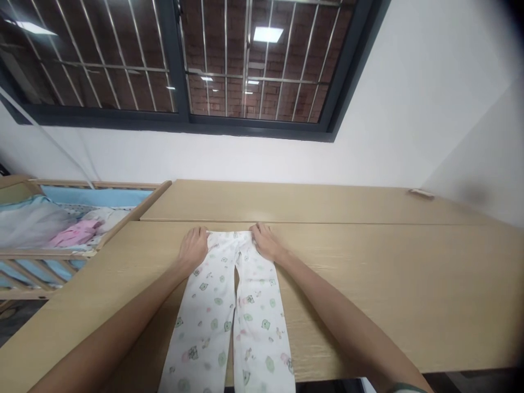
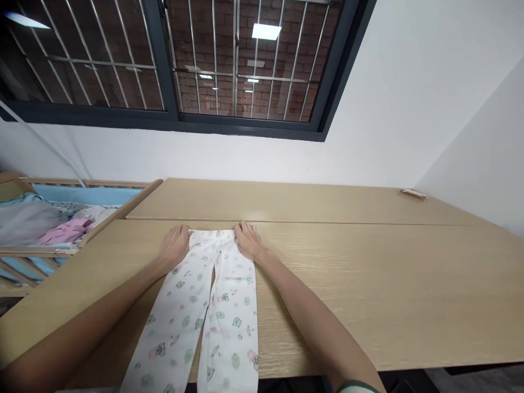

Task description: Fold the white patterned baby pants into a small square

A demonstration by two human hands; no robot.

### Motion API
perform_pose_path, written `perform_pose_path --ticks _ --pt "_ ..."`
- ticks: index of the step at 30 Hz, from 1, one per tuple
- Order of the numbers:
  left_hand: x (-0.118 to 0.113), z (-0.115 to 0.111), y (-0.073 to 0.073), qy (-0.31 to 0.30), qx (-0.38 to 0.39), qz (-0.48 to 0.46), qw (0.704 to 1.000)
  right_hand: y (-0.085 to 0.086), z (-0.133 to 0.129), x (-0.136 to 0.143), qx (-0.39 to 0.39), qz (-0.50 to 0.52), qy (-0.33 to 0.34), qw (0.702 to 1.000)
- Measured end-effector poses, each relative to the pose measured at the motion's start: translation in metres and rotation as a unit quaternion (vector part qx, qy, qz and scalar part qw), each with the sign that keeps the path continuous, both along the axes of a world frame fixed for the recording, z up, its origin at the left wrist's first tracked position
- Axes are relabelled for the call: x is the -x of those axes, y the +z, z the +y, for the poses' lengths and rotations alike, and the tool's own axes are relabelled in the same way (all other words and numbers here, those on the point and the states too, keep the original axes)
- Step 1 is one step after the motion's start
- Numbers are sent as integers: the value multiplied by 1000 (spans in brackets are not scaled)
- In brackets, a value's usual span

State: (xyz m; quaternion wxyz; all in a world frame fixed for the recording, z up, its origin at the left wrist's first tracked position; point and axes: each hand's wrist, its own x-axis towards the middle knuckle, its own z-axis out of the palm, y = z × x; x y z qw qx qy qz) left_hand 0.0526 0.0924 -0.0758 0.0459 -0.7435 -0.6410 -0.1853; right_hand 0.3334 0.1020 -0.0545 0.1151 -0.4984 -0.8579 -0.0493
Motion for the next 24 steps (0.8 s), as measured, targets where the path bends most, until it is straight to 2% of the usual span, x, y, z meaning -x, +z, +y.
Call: perform_pose_path --ticks 5,10,24 --pt "-3 27 -3 17 -2 5 1000 -5 33 -5 -5 -7 -7 1000" --pt "-6 46 -6 21 -6 9 1000 -11 56 -6 -16 -1 -14 1000" --pt "13 87 -12 -5 -5 -19 1000 -22 91 -34 -17 20 -31 999"
